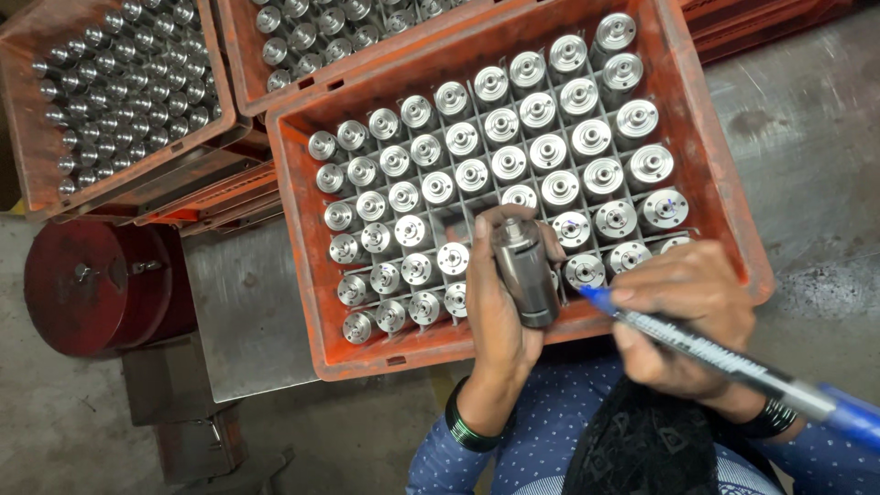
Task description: The person picks small cylindrical metal parts from an orange crate, marks each with a blue permanent marker, and places them back into the crate. The person repeats this process for multiple parts and later moves to a second crate to continue marking.
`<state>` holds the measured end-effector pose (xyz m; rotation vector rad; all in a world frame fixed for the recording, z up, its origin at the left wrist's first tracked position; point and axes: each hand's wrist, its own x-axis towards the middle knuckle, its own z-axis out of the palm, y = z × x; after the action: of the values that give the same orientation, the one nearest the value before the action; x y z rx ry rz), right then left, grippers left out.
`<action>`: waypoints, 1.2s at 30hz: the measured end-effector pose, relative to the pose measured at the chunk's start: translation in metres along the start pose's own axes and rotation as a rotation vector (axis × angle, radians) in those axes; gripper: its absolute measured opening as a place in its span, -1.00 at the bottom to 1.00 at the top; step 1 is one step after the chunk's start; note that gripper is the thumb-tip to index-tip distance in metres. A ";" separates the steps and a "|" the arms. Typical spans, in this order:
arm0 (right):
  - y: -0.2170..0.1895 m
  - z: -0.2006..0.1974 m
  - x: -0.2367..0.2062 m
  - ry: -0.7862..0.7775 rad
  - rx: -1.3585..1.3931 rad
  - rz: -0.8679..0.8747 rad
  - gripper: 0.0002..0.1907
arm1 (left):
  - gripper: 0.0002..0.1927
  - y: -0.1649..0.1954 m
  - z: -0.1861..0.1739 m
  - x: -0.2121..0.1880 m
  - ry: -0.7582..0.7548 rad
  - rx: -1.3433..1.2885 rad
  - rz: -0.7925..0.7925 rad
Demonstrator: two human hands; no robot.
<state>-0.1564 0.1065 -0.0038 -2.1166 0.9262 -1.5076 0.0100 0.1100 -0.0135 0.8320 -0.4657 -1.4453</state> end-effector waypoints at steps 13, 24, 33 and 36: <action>-0.008 0.013 -0.002 -0.030 -0.057 -0.137 -0.73 | -0.62 0.001 -0.001 -0.003 -0.019 -0.025 0.024; -0.010 0.006 0.005 -0.084 -0.065 -0.153 -0.74 | -0.61 0.003 0.002 -0.002 -0.074 0.023 0.078; 0.001 0.004 -0.009 -0.100 -0.024 -0.118 -0.74 | -0.66 0.010 -0.001 -0.005 -0.061 -0.032 0.085; 0.010 -0.007 -0.013 -0.042 -0.023 -0.038 -0.73 | -0.61 0.040 -0.006 -0.001 -0.151 0.584 0.427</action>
<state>-0.1685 0.1089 -0.0174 -2.1844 0.8976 -1.4721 0.0410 0.1092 0.0125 1.0050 -1.1427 -0.9808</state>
